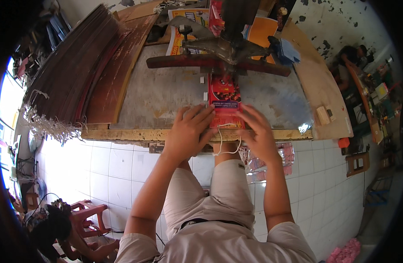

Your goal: The person places cardboard packaging sheets into a manual press machine, aligns them, and operates a wooden handle to apply pressure or complete a crease, repeating the process with individual sheets.

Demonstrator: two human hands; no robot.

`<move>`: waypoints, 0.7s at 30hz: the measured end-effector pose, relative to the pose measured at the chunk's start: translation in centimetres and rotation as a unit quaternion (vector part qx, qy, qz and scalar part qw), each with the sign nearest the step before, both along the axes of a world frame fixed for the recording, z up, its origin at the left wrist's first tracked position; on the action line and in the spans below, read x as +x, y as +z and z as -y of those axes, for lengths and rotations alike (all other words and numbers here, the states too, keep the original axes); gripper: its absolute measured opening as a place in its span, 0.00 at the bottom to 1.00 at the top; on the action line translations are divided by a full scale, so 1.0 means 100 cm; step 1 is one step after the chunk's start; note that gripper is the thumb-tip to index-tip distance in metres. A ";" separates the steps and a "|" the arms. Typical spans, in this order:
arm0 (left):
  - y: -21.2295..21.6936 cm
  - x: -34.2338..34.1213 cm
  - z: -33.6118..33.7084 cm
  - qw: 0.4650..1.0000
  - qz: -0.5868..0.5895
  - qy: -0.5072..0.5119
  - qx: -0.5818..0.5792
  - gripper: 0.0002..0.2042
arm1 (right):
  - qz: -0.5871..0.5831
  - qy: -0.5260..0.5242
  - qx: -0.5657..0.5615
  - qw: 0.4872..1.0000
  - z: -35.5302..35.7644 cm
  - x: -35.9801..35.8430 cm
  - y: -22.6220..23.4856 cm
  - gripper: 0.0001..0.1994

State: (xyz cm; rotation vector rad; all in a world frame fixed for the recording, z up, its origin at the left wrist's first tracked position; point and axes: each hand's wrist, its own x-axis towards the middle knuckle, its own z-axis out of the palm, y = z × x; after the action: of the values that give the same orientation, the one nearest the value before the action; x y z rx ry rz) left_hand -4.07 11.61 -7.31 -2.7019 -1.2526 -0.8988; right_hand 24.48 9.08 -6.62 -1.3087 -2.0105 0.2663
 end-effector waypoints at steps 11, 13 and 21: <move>-0.031 0.017 0.046 0.996 0.040 0.073 0.020 0.34 | 0.194 -0.396 0.064 0.895 0.010 0.309 0.003 0.21; -0.031 0.019 0.047 0.996 0.045 0.078 0.018 0.33 | 0.207 -0.379 0.067 0.899 0.013 0.319 0.003 0.21; -0.023 0.028 0.047 0.997 0.037 0.069 0.000 0.33 | 0.101 -0.250 0.125 0.955 -0.002 0.219 -0.007 0.26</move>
State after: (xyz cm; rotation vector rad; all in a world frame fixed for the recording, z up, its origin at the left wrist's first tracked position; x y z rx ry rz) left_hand -1.28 6.96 -9.57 -2.5646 -1.4329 -0.9897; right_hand 46.37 9.23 -7.28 -1.6684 -1.7224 -0.3612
